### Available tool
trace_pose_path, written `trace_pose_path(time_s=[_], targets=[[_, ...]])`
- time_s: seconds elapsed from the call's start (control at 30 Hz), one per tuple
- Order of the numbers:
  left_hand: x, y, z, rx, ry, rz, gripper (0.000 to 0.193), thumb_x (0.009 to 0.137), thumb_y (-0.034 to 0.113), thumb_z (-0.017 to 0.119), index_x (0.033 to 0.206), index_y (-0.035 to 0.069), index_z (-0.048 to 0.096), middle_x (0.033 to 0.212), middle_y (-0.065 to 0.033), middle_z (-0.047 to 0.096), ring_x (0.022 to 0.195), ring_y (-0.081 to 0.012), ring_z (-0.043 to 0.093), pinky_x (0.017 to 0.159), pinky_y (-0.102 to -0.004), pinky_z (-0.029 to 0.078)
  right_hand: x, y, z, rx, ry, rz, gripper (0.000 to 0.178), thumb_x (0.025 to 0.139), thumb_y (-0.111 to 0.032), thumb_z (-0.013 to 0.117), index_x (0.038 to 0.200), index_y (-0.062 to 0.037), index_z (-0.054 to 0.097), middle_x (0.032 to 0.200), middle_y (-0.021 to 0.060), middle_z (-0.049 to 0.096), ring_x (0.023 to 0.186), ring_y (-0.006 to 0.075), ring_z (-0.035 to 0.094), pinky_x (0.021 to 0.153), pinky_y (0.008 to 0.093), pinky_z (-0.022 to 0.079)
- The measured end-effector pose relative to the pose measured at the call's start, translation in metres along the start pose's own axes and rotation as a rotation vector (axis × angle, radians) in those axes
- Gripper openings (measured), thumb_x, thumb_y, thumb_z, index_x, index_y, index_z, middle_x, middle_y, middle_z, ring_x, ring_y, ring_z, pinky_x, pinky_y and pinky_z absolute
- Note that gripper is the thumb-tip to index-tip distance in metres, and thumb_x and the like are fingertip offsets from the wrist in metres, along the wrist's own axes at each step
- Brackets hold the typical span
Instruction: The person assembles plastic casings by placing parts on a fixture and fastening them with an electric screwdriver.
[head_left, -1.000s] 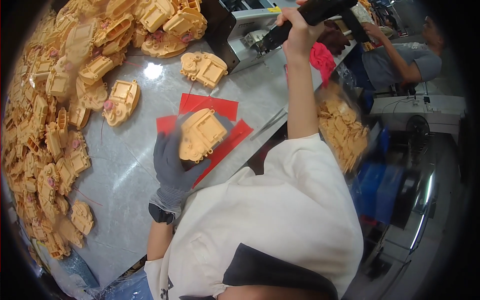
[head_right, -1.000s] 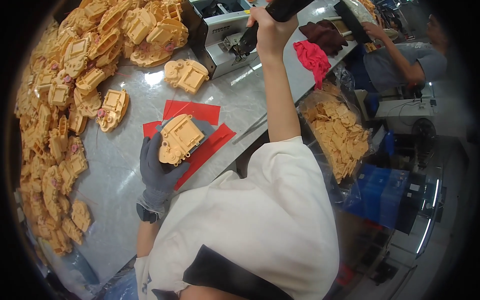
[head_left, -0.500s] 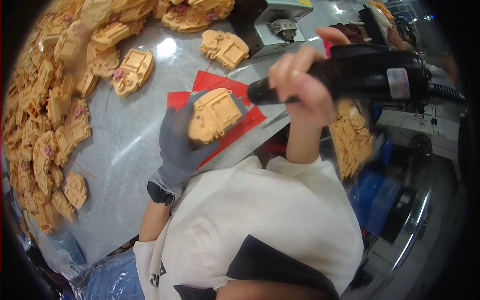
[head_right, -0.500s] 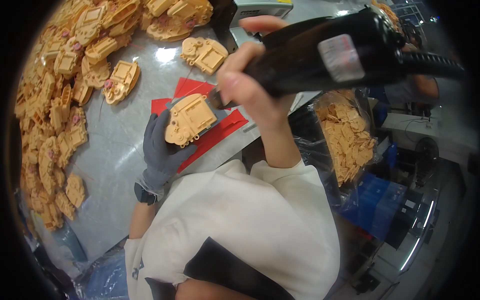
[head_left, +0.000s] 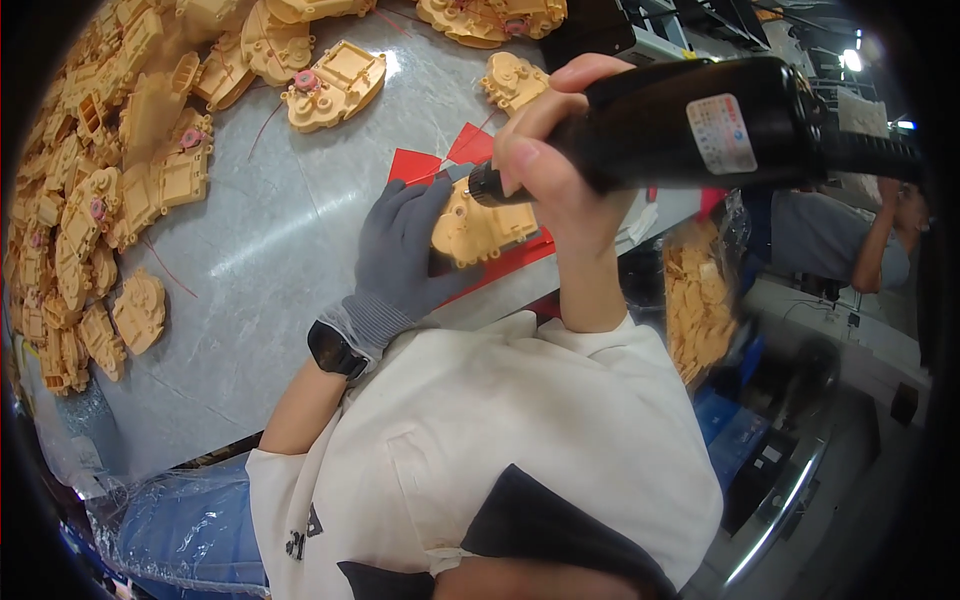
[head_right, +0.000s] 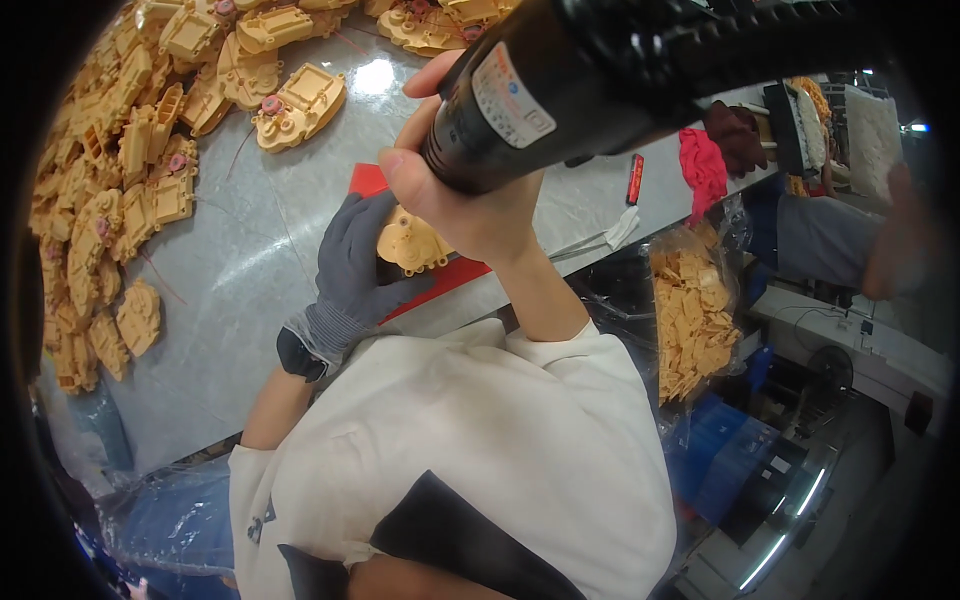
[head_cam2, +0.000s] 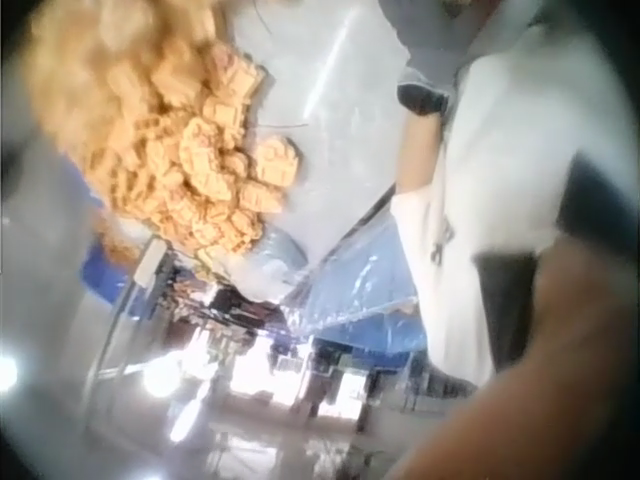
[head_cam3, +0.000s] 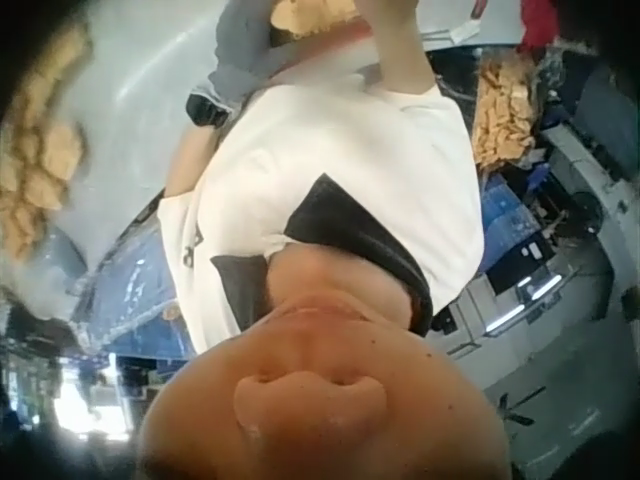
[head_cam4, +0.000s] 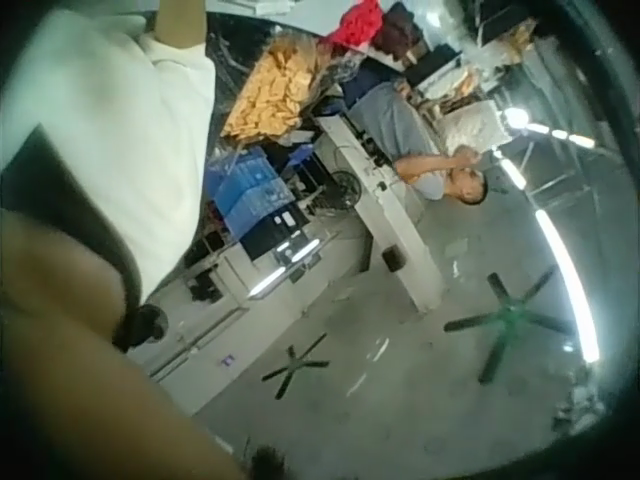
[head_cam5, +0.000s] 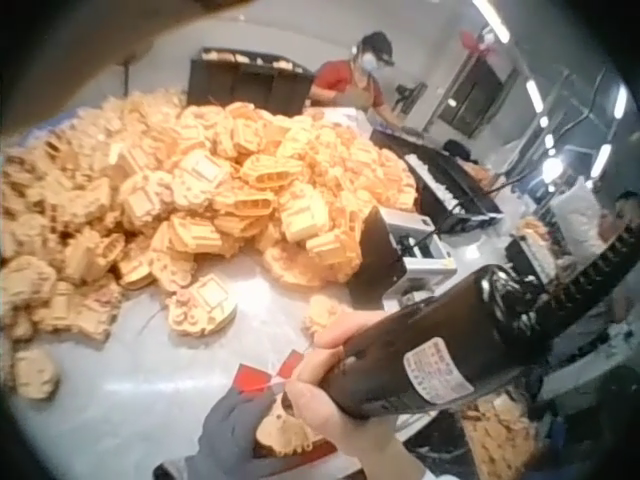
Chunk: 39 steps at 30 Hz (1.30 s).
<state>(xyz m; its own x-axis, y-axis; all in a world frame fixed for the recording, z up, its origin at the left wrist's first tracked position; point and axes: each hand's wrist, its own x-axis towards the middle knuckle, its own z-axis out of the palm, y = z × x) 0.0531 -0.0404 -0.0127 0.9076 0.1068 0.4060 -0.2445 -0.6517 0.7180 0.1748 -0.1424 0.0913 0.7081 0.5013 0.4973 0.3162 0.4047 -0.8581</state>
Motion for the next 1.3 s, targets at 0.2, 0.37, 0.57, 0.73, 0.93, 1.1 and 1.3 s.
trace_pose_path(time_s=[0.2, 0.37, 0.57, 0.73, 0.93, 1.1, 1.3], targets=[[0.001, 0.001, 0.0, -0.029, -0.021, -0.023, 0.087, 0.058, 0.031, 0.08, 0.129, 0.0, 0.042, 0.112, -0.0131, 0.055, 0.104, -0.0319, 0.051, 0.096, -0.0455, 0.039, 0.004, 0.005, 0.004, -0.016, -0.016, 0.024, 0.036, 0.068, 0.008, 0.065, 0.099, 0.0035, 0.048, 0.063, 0.0021, 0.057, 0.053, 0.0059, 0.052, 0.054, 0.0176, 0.043], [0.0, 0.0, -0.001, -0.065, -0.016, -0.034, 0.079, 0.059, 0.031, 0.079, 0.125, 0.003, 0.046, 0.116, -0.0153, 0.056, 0.106, -0.0357, 0.052, 0.097, -0.045, 0.039, 0.003, 0.004, 0.014, -0.015, -0.021, 0.146, 0.035, 0.067, 0.009, 0.064, 0.097, 0.0028, 0.048, 0.062, 0.0024, 0.057, 0.053, 0.0062, 0.053, 0.053, 0.0179, 0.044], [-0.001, -0.005, -0.002, -0.065, 0.009, 0.009, 0.077, 0.059, 0.03, 0.079, 0.124, 0.003, 0.047, 0.115, -0.0142, 0.056, 0.105, -0.0359, 0.052, 0.096, -0.0453, 0.039, 0.003, 0.015, 0.005, -0.069, -0.147, -0.082, 0.031, 0.067, 0.009, 0.063, 0.092, 0.0006, 0.047, 0.062, 0.0038, 0.057, 0.053, 0.0066, 0.053, 0.052, 0.0182, 0.044], [0.001, -0.003, -0.001, -0.058, -0.001, 0.002, 0.083, 0.058, 0.032, 0.08, 0.126, 0.002, 0.045, 0.115, -0.0144, 0.056, 0.105, -0.0331, 0.052, 0.098, -0.0459, 0.037, 0.003, 0.013, 0.006, 0.059, -0.048, 0.059, 0.035, 0.067, 0.009, 0.063, 0.096, 0.0006, 0.047, 0.062, 0.0032, 0.057, 0.052, 0.0067, 0.052, 0.05, 0.0181, 0.042], [-0.001, 0.017, 0.009, -0.016, 0.06, -0.325, 0.084, 0.061, 0.041, 0.077, 0.124, -0.002, 0.044, 0.113, -0.0194, 0.055, 0.105, -0.0358, 0.051, 0.102, -0.0465, 0.029, 0.006, -0.008, -0.006, 0.186, 0.114, 0.187, 0.043, 0.068, 0.007, 0.061, 0.107, 0.0006, 0.044, 0.061, 0.0032, 0.053, 0.052, 0.0113, 0.053, 0.053, 0.0229, 0.043], [0.02, 0.037, -0.013, -0.57, -0.003, -0.679, 0.06, 0.077, 0.026, 0.066, 0.128, 0.002, 0.044, 0.118, -0.0147, 0.054, 0.106, -0.0258, 0.053, 0.092, -0.0347, 0.042, -0.005, -0.095, -0.088, 0.206, 0.224, -0.258, 0.037, 0.077, -0.007, 0.049, 0.114, -0.0064, 0.046, 0.068, 0.001, 0.039, 0.061, 0.0136, 0.04, 0.067, 0.0309, 0.035], [0.016, 0.026, -0.117, -0.615, 0.079, -0.509, 0.058, 0.08, 0.024, 0.062, 0.131, 0.002, 0.042, 0.118, -0.0095, 0.054, 0.112, -0.0194, 0.05, 0.095, -0.0302, 0.039, -0.021, -0.092, -0.125, 0.236, 0.486, -0.249, 0.031, 0.079, -0.005, 0.051, 0.109, -0.0076, 0.053, 0.068, 0.0017, 0.04, 0.061, 0.0141, 0.039, 0.068, 0.0317, 0.034]])
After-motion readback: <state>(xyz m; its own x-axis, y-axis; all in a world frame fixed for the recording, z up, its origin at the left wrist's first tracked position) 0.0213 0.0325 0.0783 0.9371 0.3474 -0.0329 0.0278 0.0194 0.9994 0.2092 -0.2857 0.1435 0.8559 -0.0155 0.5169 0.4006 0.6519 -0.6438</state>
